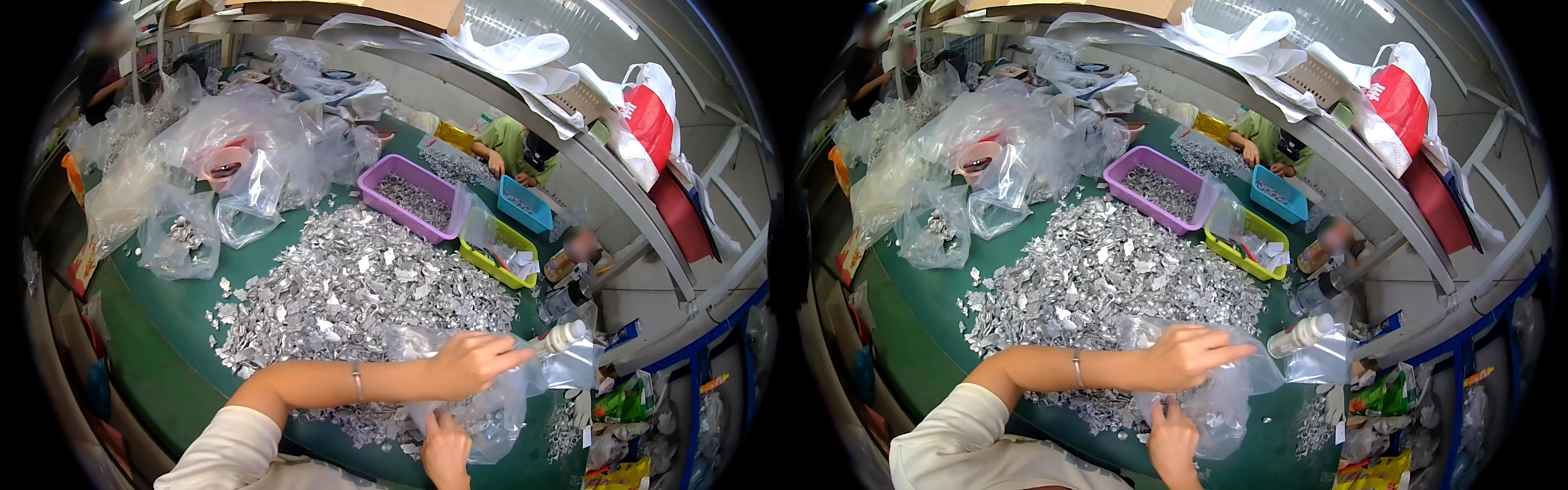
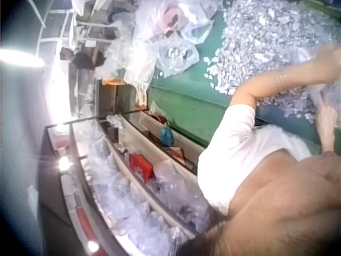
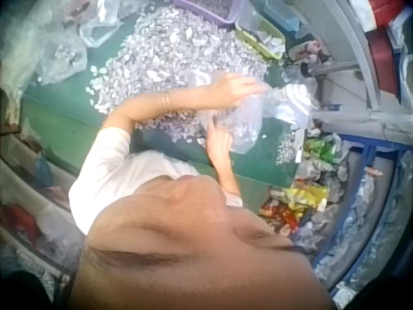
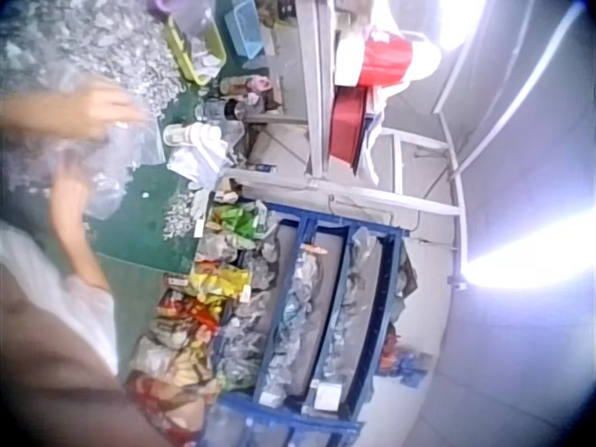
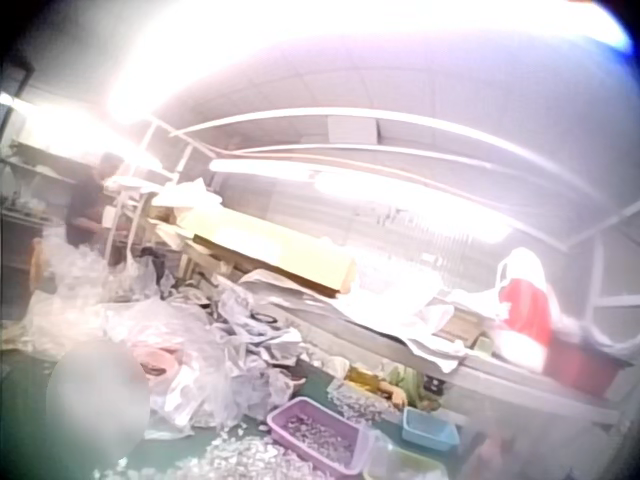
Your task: The person sorts through a large pile of small silver metal parts on a green workbench by hand and places some into plastic bags.
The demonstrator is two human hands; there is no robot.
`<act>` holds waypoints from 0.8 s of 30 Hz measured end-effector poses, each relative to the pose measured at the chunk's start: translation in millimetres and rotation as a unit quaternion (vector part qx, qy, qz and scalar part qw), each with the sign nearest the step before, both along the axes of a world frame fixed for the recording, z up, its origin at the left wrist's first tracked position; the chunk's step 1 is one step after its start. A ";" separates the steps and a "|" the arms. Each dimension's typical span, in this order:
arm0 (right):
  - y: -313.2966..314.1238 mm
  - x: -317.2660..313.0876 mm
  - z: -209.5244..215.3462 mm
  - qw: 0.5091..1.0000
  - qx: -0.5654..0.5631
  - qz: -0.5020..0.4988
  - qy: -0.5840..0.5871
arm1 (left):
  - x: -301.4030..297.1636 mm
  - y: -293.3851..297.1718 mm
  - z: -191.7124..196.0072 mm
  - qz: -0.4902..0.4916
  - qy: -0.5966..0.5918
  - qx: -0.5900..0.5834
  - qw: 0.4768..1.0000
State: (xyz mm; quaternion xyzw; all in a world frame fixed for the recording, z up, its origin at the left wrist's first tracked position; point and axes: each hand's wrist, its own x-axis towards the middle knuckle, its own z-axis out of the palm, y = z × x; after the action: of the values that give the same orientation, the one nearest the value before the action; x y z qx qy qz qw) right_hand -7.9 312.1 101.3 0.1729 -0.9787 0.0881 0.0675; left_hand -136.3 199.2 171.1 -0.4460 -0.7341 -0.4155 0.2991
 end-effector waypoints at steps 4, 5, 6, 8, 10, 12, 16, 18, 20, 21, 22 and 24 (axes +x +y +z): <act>16.8 -0.5 21.7 0.988 -0.036 -0.152 -0.019 | 8.4 26.9 9.1 -0.029 0.011 -0.043 0.999; 29.9 3.4 21.2 0.978 -0.067 -0.196 0.015 | 17.8 23.7 14.9 -0.038 0.031 -0.060 0.997; 43.2 7.6 20.8 0.965 -0.097 -0.238 0.049 | 25.9 20.6 16.7 -0.047 0.051 -0.077 0.995; 69.9 21.3 15.9 0.933 -0.096 -0.344 0.054 | 40.8 13.1 5.7 -0.123 0.003 -0.072 0.990; 70.5 34.7 22.5 0.875 -0.029 -0.473 0.096 | 51.5 8.9 -12.9 -0.148 -0.028 -0.068 0.986; 72.4 38.9 29.9 0.845 -0.003 -0.534 0.029 | 56.8 2.4 -34.7 -0.144 -0.055 -0.118 0.981; 100.5 47.1 -12.6 0.840 -0.004 -0.525 0.137 | 59.1 -11.9 -66.7 -0.107 -0.091 -0.212 0.967; 116.5 26.8 -45.8 0.832 0.018 -0.531 0.161 | 59.5 -19.1 -84.6 -0.090 -0.114 -0.243 0.959; 110.8 12.4 -48.9 0.843 -0.026 -0.533 0.062 | 58.9 -27.9 -92.3 -0.066 -0.130 -0.264 0.953; 106.4 11.4 -49.0 0.842 -0.051 -0.536 0.021 | 60.2 -31.8 -97.8 -0.051 -0.139 -0.279 0.949; 99.2 9.4 -43.9 0.841 -0.075 -0.536 -0.019 | 60.8 -35.9 -104.3 -0.034 -0.149 -0.292 0.944; 101.4 7.6 -47.6 0.848 -0.052 -0.528 0.000 | 56.9 -41.4 -116.7 0.023 -0.116 -0.340 0.933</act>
State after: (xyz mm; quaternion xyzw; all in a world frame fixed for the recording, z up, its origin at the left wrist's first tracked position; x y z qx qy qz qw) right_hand -0.3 413.5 53.6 -0.3737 -0.9163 0.0901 0.1126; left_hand -79.4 157.8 54.5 -0.4529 -0.8711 -0.1828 0.0515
